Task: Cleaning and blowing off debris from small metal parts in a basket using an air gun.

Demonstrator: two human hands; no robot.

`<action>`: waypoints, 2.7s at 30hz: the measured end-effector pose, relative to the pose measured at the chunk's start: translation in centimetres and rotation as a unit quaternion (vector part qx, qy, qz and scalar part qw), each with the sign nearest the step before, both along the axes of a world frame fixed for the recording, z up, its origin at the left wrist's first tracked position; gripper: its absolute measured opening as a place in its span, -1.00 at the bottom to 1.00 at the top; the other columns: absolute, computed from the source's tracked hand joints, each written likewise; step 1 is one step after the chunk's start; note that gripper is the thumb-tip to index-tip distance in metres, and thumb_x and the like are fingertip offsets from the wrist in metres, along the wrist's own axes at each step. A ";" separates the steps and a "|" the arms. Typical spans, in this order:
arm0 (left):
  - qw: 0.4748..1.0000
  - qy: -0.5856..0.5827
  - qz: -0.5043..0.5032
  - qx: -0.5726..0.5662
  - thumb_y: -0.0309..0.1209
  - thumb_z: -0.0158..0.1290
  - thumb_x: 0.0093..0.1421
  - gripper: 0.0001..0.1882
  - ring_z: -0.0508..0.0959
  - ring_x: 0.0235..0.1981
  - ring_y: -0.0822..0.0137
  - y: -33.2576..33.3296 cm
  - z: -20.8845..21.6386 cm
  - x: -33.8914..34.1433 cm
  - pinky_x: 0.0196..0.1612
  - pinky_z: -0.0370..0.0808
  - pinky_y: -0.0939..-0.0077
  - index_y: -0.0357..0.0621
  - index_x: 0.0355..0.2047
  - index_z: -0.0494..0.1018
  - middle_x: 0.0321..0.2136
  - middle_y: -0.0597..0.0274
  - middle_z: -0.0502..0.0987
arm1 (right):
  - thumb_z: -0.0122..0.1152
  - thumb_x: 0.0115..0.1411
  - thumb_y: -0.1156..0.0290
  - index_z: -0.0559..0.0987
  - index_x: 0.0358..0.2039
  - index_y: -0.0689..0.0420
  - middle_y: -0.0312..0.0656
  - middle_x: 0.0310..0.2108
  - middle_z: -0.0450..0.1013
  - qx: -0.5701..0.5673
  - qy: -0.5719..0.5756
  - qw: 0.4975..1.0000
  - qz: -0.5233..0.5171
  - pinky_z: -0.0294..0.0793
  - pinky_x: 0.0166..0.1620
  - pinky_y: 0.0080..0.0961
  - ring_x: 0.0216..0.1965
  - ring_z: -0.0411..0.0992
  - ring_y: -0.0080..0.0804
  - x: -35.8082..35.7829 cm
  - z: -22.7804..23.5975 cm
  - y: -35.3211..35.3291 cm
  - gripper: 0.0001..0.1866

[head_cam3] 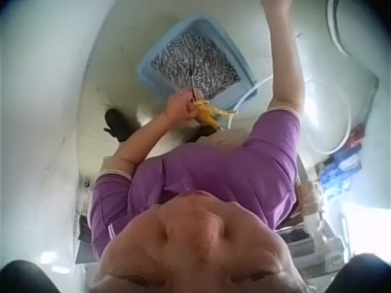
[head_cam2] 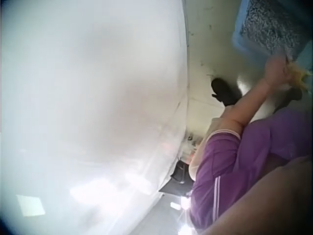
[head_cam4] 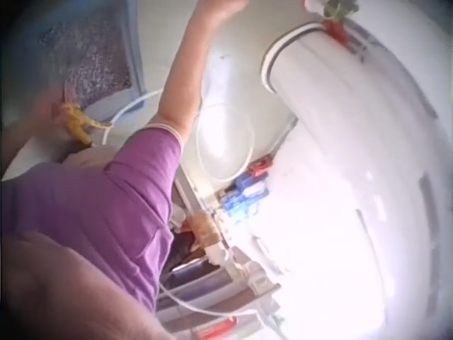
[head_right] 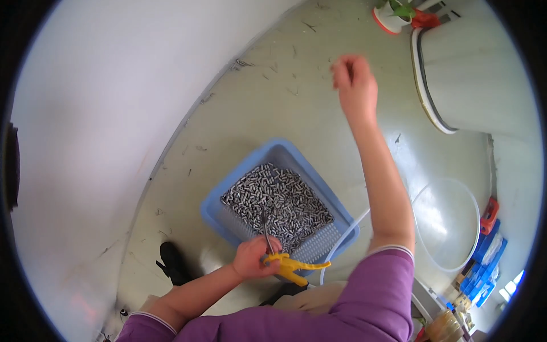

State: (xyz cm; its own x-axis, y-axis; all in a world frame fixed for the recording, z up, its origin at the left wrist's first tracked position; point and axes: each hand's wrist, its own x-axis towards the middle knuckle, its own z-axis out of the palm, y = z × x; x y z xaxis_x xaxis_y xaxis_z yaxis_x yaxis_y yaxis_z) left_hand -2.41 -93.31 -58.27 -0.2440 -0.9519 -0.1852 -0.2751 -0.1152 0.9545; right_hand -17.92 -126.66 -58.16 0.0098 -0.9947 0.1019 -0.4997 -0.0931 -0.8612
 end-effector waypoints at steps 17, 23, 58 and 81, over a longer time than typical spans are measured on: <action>0.990 -0.017 0.117 0.076 -0.36 0.08 0.02 -0.80 0.47 -0.51 0.27 -0.1 1.4 -3.1 -0.41 0.42 0.40 -0.18 -0.43 0.33 -0.53 0.15 0.44 | 0.32 -0.16 0.19 0.16 0.14 0.20 0.03 -0.18 0.38 0.188 0.192 0.928 0.257 0.33 -0.01 -0.23 -0.13 0.37 -0.03 -3.8 6.3 33.4 -0.13; 0.996 0.044 0.039 0.073 -0.22 0.12 0.07 -0.68 0.49 -0.49 0.21 -0.6 4.2 -4.6 -0.39 0.42 0.36 -0.22 -0.44 0.31 -0.53 0.11 0.45 | 0.11 -0.16 0.47 0.32 -0.04 0.22 0.03 -0.28 0.38 0.091 0.324 0.930 0.149 0.31 -0.04 -0.21 -0.17 0.35 0.00 -6.2 8.9 34.5 -0.44; 0.845 -0.518 -0.122 0.051 -0.21 0.25 -0.20 -0.10 0.26 0.06 -0.11 -5.1 -2.1 2.5 0.07 0.32 0.20 -0.21 0.14 0.11 0.07 -0.18 0.17 | 0.10 0.00 0.15 0.50 -0.27 0.00 -0.06 -0.34 0.49 0.401 0.331 0.841 0.153 0.42 -0.16 -0.21 -0.25 0.43 -0.05 -2.2 13.4 32.8 -0.70; 0.803 -0.566 -0.170 0.075 -0.12 0.12 -0.06 -0.12 0.24 0.05 -0.20 -4.8 -1.6 0.4 0.08 0.22 0.06 -0.28 0.19 0.03 0.16 -0.26 0.05 | 0.07 0.01 0.13 0.50 -0.24 0.01 -0.06 -0.31 0.49 0.422 0.329 0.836 0.124 0.42 -0.14 -0.23 -0.23 0.43 -0.05 -3.8 12.8 32.5 -0.67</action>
State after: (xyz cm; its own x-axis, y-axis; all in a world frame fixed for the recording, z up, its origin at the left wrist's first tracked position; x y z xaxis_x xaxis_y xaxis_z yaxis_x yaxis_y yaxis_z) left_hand -2.05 -98.14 -59.83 -0.0792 -0.8117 -0.5787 -0.9968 0.0595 0.0528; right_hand -21.69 -94.11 -45.34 0.0044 -0.6691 -0.7432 -0.9463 0.2375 -0.2195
